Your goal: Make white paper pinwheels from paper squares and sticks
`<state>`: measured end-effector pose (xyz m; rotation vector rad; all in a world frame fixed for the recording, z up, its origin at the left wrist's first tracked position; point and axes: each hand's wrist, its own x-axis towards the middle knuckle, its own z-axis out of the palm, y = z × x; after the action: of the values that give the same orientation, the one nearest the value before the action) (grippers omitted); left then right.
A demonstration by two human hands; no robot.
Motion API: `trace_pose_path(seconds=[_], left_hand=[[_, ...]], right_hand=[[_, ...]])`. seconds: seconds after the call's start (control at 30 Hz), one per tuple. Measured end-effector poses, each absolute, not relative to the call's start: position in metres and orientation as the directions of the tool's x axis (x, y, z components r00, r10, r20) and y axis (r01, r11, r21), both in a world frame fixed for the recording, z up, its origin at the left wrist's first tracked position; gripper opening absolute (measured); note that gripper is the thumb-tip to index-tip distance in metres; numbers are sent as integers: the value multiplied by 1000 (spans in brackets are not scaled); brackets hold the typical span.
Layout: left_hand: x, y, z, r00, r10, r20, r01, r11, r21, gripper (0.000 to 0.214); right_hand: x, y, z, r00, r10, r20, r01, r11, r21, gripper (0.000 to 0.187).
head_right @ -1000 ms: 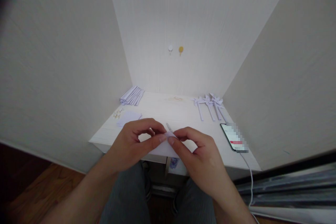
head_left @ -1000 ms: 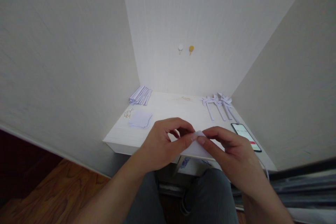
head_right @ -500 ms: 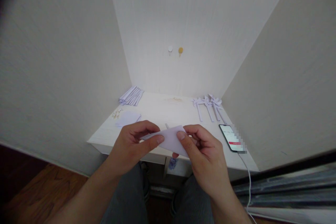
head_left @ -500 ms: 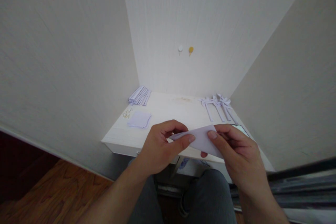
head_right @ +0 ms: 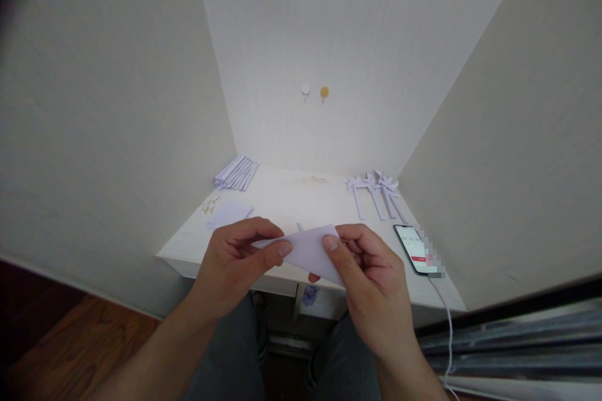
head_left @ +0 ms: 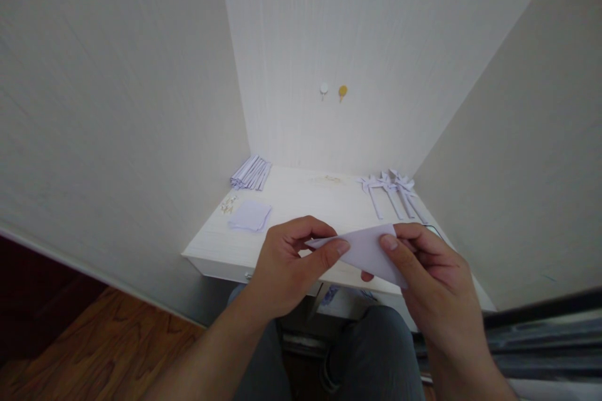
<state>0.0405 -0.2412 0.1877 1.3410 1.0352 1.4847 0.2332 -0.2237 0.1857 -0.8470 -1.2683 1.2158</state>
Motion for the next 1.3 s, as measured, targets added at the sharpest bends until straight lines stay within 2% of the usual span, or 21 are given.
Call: trace_pose_path(seconds=[0.27,0.47,0.63,0.8,1.3], left_hand=[[43,-241,190,-140,963,230,-218,-256,942,17],[43,-239,191,-126,964,232,-328,-261,908,11],[42,-238,190,-145,958,247,-330,-282,901,15],[41,-238,190,-144,957,252,-287,-284,915,19],[47,-235,185,-135,978,161,-308,-196,931,23]], right_hand=[[229,-224,187,-22,963,270,-206,260,-943,15],[229,-222,184,21,961,277,-211,275,-938,16],[232,-220,185,-70,965,251,-195,234,-953,15],[236,-219,187,-185,957,224,-86,211,-974,22],[232,-223,191,-159,949,274,24,281,-960,27]])
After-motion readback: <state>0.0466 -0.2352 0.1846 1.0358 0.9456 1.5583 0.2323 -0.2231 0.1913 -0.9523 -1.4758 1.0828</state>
